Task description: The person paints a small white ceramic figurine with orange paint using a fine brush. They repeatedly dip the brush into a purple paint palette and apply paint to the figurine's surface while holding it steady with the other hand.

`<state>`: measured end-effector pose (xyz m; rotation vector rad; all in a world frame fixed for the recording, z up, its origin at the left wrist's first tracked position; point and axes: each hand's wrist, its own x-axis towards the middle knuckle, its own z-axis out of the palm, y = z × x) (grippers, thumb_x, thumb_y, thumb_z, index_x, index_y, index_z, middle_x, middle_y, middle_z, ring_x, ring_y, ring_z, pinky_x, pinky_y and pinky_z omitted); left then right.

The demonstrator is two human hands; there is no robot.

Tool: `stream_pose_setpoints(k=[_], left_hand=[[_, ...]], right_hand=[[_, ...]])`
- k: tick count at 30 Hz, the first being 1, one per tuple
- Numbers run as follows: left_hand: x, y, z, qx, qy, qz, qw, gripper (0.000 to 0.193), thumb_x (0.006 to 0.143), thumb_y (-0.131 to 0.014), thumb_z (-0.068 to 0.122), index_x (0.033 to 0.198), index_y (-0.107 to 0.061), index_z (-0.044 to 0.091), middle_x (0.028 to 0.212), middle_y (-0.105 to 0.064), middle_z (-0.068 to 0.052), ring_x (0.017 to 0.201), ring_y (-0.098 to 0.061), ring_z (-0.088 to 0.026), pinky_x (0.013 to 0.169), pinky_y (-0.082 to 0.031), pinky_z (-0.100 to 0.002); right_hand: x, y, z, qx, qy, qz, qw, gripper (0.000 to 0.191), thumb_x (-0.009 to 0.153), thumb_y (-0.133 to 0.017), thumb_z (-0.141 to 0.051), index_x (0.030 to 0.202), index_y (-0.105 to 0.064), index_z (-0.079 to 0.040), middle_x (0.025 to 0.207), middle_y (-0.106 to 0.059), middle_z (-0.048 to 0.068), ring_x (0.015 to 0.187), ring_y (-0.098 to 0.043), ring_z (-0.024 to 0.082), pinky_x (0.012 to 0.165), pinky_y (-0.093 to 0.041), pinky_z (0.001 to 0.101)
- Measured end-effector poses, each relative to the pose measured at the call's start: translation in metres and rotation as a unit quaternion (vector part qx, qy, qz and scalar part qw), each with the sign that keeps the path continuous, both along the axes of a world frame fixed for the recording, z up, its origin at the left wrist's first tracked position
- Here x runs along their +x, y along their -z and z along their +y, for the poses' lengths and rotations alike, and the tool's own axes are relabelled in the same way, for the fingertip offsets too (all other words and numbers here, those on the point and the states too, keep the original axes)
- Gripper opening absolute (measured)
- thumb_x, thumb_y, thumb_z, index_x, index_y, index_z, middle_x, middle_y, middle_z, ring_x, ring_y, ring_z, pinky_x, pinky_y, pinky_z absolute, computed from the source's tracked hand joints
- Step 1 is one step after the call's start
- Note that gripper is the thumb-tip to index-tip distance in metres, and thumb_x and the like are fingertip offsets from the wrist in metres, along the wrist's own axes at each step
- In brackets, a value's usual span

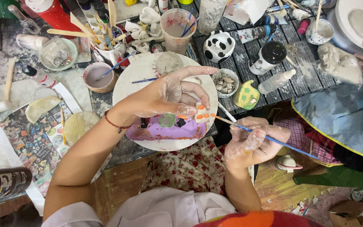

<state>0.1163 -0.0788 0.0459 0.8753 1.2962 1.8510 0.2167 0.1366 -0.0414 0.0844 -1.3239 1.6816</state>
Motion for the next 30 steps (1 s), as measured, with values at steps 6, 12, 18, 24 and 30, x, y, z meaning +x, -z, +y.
stream_pose_setpoints(k=[6, 12, 18, 24, 30], left_hand=[[-0.0013, 0.0011, 0.0001, -0.001, 0.007, 0.003, 1.0, 0.087, 0.094, -0.073, 0.002, 0.167, -0.027, 0.009, 0.121, -0.066, -0.013, 0.11, -0.066, -0.015, 0.094, -0.054, -0.027], [-0.0015, 0.0034, 0.0015, 0.008, 0.011, -0.015, 1.0, 0.087, 0.093, -0.072, 0.0, 0.166, -0.027, 0.008, 0.121, -0.066, -0.013, 0.109, -0.066, -0.016, 0.093, -0.053, -0.028], [-0.0038, 0.0045, 0.0038, 0.023, 0.01, 0.014, 1.0, 0.085, 0.093, -0.071, 0.001, 0.167, -0.029, 0.006, 0.125, -0.065, -0.013, 0.12, -0.064, -0.016, 0.109, -0.053, -0.033], [-0.0036, 0.0037, 0.0047, 0.009, 0.004, -0.021, 1.0, 0.087, 0.091, -0.075, 0.006, 0.165, -0.029, 0.007, 0.122, -0.066, -0.012, 0.112, -0.066, -0.017, 0.098, -0.053, -0.032], [-0.0051, 0.0075, 0.0073, -0.004, -0.009, -0.008, 1.0, 0.085, 0.093, -0.077, 0.008, 0.165, -0.031, 0.006, 0.121, -0.066, -0.013, 0.112, -0.066, -0.016, 0.101, -0.054, -0.031]], right_hand=[[0.0006, 0.0034, 0.0025, 0.034, -0.038, 0.029, 0.998, 0.043, 0.108, -0.069, -0.037, 0.112, -0.041, -0.006, 0.078, -0.061, 0.015, 0.059, -0.06, 0.019, 0.044, -0.046, 0.0223], [-0.0016, 0.0036, 0.0034, 0.013, -0.029, 0.012, 0.999, 0.042, 0.109, -0.069, -0.037, 0.112, -0.04, -0.006, 0.08, -0.062, 0.017, 0.057, -0.058, 0.017, 0.044, -0.043, 0.0211], [-0.0016, 0.0003, 0.0011, 0.014, -0.05, 0.006, 0.999, 0.043, 0.108, -0.07, -0.037, 0.11, -0.04, -0.006, 0.078, -0.062, 0.016, 0.057, -0.057, 0.016, 0.044, -0.044, 0.0213], [-0.0033, -0.0006, 0.0052, -0.003, -0.008, -0.009, 1.0, 0.043, 0.109, -0.069, -0.037, 0.111, -0.04, -0.006, 0.081, -0.061, 0.015, 0.061, -0.059, 0.017, 0.046, -0.046, 0.0222], [-0.0016, 0.0003, 0.0071, 0.015, -0.038, 0.025, 0.999, 0.043, 0.108, -0.07, -0.035, 0.11, -0.04, -0.004, 0.079, -0.059, 0.013, 0.062, -0.062, 0.019, 0.049, -0.053, 0.0247]])
